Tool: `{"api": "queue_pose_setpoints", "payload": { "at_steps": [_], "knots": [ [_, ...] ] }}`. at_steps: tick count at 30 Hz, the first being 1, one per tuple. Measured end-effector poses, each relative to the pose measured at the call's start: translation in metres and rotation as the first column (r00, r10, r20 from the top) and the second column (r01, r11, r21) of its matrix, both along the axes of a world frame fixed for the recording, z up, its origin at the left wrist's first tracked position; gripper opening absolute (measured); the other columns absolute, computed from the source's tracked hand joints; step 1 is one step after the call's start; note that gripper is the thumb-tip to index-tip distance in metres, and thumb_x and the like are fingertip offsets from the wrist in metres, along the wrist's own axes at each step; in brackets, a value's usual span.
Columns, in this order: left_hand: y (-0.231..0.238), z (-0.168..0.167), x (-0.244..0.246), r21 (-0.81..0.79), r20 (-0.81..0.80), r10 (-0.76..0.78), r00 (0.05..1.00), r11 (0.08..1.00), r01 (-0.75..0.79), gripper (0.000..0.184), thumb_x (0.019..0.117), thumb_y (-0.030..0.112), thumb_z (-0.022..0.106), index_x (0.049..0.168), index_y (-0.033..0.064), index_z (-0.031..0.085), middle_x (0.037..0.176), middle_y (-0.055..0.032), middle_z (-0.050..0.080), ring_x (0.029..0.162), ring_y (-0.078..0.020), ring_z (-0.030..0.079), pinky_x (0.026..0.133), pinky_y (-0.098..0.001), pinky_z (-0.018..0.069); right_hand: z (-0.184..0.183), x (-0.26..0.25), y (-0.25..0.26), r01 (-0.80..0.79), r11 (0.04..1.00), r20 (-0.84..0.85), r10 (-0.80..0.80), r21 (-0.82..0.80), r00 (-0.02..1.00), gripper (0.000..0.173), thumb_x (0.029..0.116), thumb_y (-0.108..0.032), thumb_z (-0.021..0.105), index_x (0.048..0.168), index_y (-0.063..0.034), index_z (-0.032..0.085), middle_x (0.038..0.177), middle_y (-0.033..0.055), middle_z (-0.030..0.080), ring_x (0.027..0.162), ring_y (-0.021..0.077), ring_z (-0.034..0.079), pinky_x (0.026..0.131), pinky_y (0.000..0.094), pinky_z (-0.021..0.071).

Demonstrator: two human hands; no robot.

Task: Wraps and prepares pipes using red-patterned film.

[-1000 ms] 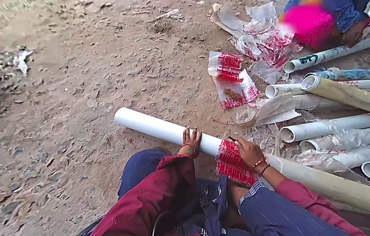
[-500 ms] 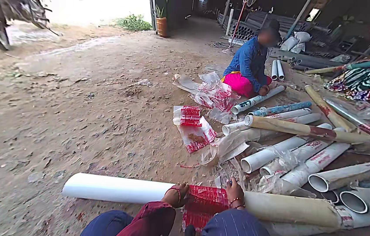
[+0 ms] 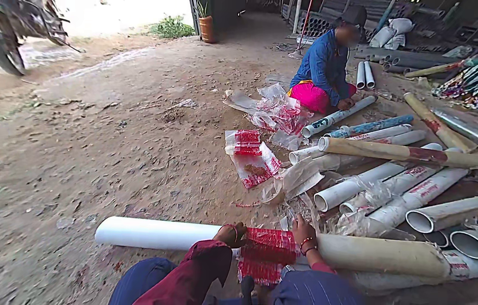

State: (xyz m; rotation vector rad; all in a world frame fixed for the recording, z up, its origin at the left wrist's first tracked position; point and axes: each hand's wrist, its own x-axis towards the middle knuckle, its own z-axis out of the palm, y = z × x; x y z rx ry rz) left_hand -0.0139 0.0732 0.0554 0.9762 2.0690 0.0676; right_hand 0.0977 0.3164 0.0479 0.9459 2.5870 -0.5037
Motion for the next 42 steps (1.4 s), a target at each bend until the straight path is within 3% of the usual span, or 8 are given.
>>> {"api": "queue_pose_setpoints", "payload": {
  "at_steps": [6, 11, 14, 18, 25, 29, 35, 42],
  "knots": [
    [0.002, 0.010, -0.005, -0.054, 0.003, -0.068, 0.998, 0.996, 0.068, 0.043, 0.1081, 0.033, 0.051, 0.140, 0.0051, 0.059, 0.137, -0.0250, 0.061, 0.132, -0.0421, 0.056, 0.107, -0.0627, 0.0439, -0.002, 0.003, 0.000, 0.008, 1.000, -0.049, -0.009, -0.009, 0.999, 0.044, 0.1126, -0.028, 0.037, 0.147, -0.0058, 0.052, 0.122, 0.0220, 0.071, 0.116, 0.0378, 0.069, 0.100, 0.0537, 0.0512],
    [0.015, 0.005, 0.022, -0.075, -0.035, 0.175, 0.984, 0.981, -0.177, 0.049, 0.1068, 0.035, 0.051, 0.139, -0.0017, 0.056, 0.142, -0.0261, 0.058, 0.136, -0.0416, 0.053, 0.112, -0.0582, 0.0426, -0.001, 0.002, 0.001, 0.023, 0.999, -0.055, -0.025, -0.028, 0.998, 0.044, 0.1124, -0.028, 0.038, 0.147, -0.0054, 0.052, 0.122, 0.0224, 0.071, 0.116, 0.0374, 0.069, 0.100, 0.0538, 0.0509],
    [0.020, 0.006, 0.026, -0.137, -0.061, 0.173, 0.983, 0.974, -0.179, 0.044, 0.1077, 0.014, 0.050, 0.147, -0.0055, 0.046, 0.148, -0.0285, 0.052, 0.141, -0.0443, 0.047, 0.117, -0.0585, 0.0356, -0.001, 0.002, 0.000, 0.023, 0.999, -0.050, -0.024, -0.027, 0.998, 0.044, 0.1125, -0.029, 0.037, 0.148, -0.0057, 0.051, 0.123, 0.0221, 0.071, 0.117, 0.0371, 0.068, 0.101, 0.0529, 0.0509],
    [-0.011, -0.023, -0.018, 0.030, -0.013, 0.137, 0.990, 0.990, -0.137, 0.041, 0.0995, -0.007, 0.048, 0.135, 0.0035, 0.064, 0.133, -0.0298, 0.063, 0.129, -0.0480, 0.057, 0.108, -0.0632, 0.0425, -0.001, 0.005, -0.001, 0.016, 1.000, -0.049, -0.017, -0.019, 0.999, 0.046, 0.1129, -0.029, 0.036, 0.149, -0.0060, 0.050, 0.124, 0.0216, 0.071, 0.117, 0.0369, 0.068, 0.102, 0.0522, 0.0507],
    [-0.035, -0.045, 0.004, 0.472, 0.123, 0.172, 0.977, 0.856, -0.210, 0.054, 0.0973, 0.024, 0.070, 0.145, 0.0006, 0.056, 0.151, -0.0214, 0.053, 0.142, -0.0461, 0.043, 0.122, -0.0544, 0.0254, 0.001, 0.002, 0.002, 0.022, 0.999, -0.041, -0.023, -0.046, 0.999, 0.046, 0.1128, -0.029, 0.037, 0.149, -0.0051, 0.050, 0.124, 0.0225, 0.071, 0.117, 0.0378, 0.068, 0.102, 0.0526, 0.0505],
    [-0.031, -0.059, 0.024, 0.604, 0.083, 0.318, 0.944, 0.738, -0.302, 0.034, 0.1003, 0.012, 0.062, 0.134, 0.0067, 0.069, 0.145, -0.0148, 0.061, 0.144, -0.0365, 0.048, 0.124, -0.0556, 0.0255, 0.000, 0.002, 0.001, 0.029, 0.999, -0.063, -0.031, -0.030, 0.998, 0.045, 0.1125, -0.028, 0.038, 0.149, -0.0044, 0.051, 0.123, 0.0228, 0.071, 0.115, 0.0387, 0.069, 0.101, 0.0528, 0.0511],
    [-0.027, -0.045, 0.021, 0.492, -0.007, 0.304, 0.953, 0.830, -0.261, 0.031, 0.1059, 0.016, 0.054, 0.131, 0.0090, 0.072, 0.138, -0.0116, 0.067, 0.136, -0.0310, 0.058, 0.120, -0.0484, 0.0368, -0.001, 0.005, -0.001, 0.022, 1.000, -0.086, -0.023, -0.017, 0.996, 0.044, 0.1121, -0.027, 0.039, 0.148, -0.0038, 0.052, 0.123, 0.0230, 0.071, 0.115, 0.0389, 0.069, 0.100, 0.0530, 0.0513],
    [-0.003, -0.017, -0.003, 0.211, -0.005, 0.254, 0.967, 0.946, -0.247, 0.032, 0.1084, 0.023, 0.050, 0.126, 0.0082, 0.071, 0.131, -0.0157, 0.069, 0.123, -0.0368, 0.065, 0.106, -0.0597, 0.0460, -0.003, 0.003, -0.002, 0.007, 1.000, -0.061, -0.007, 0.001, 0.998, 0.044, 0.1122, -0.027, 0.038, 0.148, -0.0054, 0.052, 0.123, 0.0216, 0.072, 0.115, 0.0378, 0.069, 0.100, 0.0532, 0.0513]
  ]
}}
